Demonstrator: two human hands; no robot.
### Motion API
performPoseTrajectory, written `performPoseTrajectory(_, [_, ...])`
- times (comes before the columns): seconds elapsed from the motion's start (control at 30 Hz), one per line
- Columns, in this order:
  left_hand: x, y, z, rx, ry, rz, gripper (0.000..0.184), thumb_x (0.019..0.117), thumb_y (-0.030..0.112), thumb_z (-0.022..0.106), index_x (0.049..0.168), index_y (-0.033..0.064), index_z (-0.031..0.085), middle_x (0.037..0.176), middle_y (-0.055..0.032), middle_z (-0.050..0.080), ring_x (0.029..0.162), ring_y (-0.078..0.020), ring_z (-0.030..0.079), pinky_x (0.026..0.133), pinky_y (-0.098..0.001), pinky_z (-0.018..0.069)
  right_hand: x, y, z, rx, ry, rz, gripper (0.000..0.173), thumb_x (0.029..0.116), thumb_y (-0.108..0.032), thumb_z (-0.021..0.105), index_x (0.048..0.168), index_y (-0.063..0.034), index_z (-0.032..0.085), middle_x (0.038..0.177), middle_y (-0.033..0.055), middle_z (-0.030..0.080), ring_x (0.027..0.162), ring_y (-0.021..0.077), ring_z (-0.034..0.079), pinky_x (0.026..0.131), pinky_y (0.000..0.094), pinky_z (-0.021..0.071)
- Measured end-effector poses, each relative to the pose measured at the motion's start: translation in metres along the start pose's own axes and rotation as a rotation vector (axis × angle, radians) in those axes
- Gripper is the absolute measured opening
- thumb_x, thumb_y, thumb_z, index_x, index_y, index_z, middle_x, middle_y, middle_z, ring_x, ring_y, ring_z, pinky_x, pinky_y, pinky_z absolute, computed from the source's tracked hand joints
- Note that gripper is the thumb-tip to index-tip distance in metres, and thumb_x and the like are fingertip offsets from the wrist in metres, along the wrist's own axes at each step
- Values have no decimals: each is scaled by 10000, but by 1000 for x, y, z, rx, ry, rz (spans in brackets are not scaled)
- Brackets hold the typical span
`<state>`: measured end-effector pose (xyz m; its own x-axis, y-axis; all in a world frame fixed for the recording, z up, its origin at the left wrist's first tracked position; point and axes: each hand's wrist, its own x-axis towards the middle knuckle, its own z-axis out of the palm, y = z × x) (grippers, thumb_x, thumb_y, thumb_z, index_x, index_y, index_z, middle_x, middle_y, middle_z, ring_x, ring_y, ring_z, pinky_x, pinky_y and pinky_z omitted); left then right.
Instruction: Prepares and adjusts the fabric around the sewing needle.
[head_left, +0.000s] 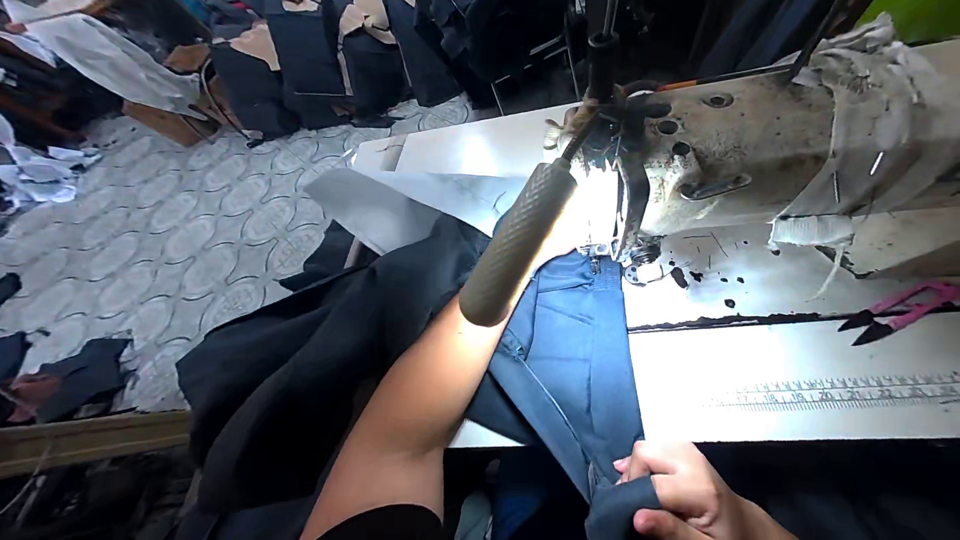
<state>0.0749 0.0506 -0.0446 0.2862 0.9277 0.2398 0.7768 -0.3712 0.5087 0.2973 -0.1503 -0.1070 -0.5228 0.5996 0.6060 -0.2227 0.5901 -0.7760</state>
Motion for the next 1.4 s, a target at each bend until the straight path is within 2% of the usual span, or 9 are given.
performPoseTrajectory(0.07, [5, 13, -11, 95, 90, 161, 301, 848, 137, 764, 1069, -49, 679, 1058, -249, 679, 1035, -377, 656, 911, -520, 506, -2, 1, 5, -11, -17, -5, 476, 1080, -324, 497, 723, -16, 565, 719, 111, 549, 733, 160, 605, 751, 219, 533])
performPoseTrajectory(0.17, [-20, -7, -11, 306, 160, 308, 291, 963, 110, 623, 1221, -17, 663, 1279, -234, 655, 1300, -382, 566, 1186, -594, 278, -4, 1, 7, -85, -84, -18, 456, 1074, -316, 519, 721, -36, 590, 765, 118, 619, 790, 191, 648, 809, 248, 549])
performPoseTrajectory(0.33, [-35, -64, -60, 600, -211, -70, 702, 888, -77, 636, 1520, 197, 503, 1632, -215, 342, 1531, -518, 179, 1103, -859, 30, -8, 4, 18, -339, -232, -5, 440, 1067, -328, 511, 733, -84, 658, 927, 99, 723, 903, 212, 688, 802, 293, 554])
performPoseTrajectory(0.67, [-157, 11, -67, -36, -232, 247, 628, 940, 550, 602, 1393, 116, 628, 1530, -142, 517, 1477, -334, 407, 1167, -660, 303, -17, -6, 26, -419, -196, 11, 465, 1068, -396, 489, 740, -104, 644, 1011, 103, 722, 1040, 206, 671, 958, 297, 518])
performPoseTrajectory(0.77, [-221, 50, -28, -141, -369, 399, 553, 837, 230, 784, 1373, 189, 650, 1348, -76, 679, 1314, -300, 607, 1112, -755, 306, -15, -11, 25, -276, -64, 71, 502, 1062, -433, 507, 756, -57, 637, 1100, 145, 681, 1157, 173, 611, 1015, 261, 478])
performPoseTrajectory(0.93, [-202, 69, -48, -46, 290, 502, 184, 1046, 180, 511, 1005, 160, 690, 749, -20, 616, 772, -139, 603, 929, -296, 455, 44, -55, -2, -557, -77, -276, 216, 1052, -414, 546, 1060, -198, 535, 1318, 3, 526, 1297, 99, 507, 1085, 238, 427])
performPoseTrajectory(1.07, [-161, 100, -109, -32, 432, 513, 250, 975, 129, 611, 1184, -1, 659, 793, -58, 648, 695, -90, 600, 671, -207, 517, 132, -133, -16, -1170, -309, -582, 358, 1068, -101, 442, 1360, -267, 565, 1293, 48, 629, 879, 195, 590, 689, 311, 413])
performPoseTrajectory(1.2, [-146, 107, -123, 39, 349, 376, 415, 896, 111, 729, 1278, -17, 631, 828, -90, 669, 681, -143, 618, 658, -276, 541, 175, -149, -29, -1354, -545, -514, 219, 911, 60, 541, 927, -66, 720, 832, 103, 622, 733, 261, 595, 572, 371, 389])
performPoseTrajectory(1.4, [-150, 96, -122, 129, 437, 334, 109, 906, 80, 686, 958, 18, 758, 975, -151, 722, 900, -305, 679, 797, -432, 547, 182, -170, -50, -1283, -558, -497, 200, 898, -27, 544, 830, -84, 724, 1060, 114, 716, 948, 314, 669, 666, 432, 490])
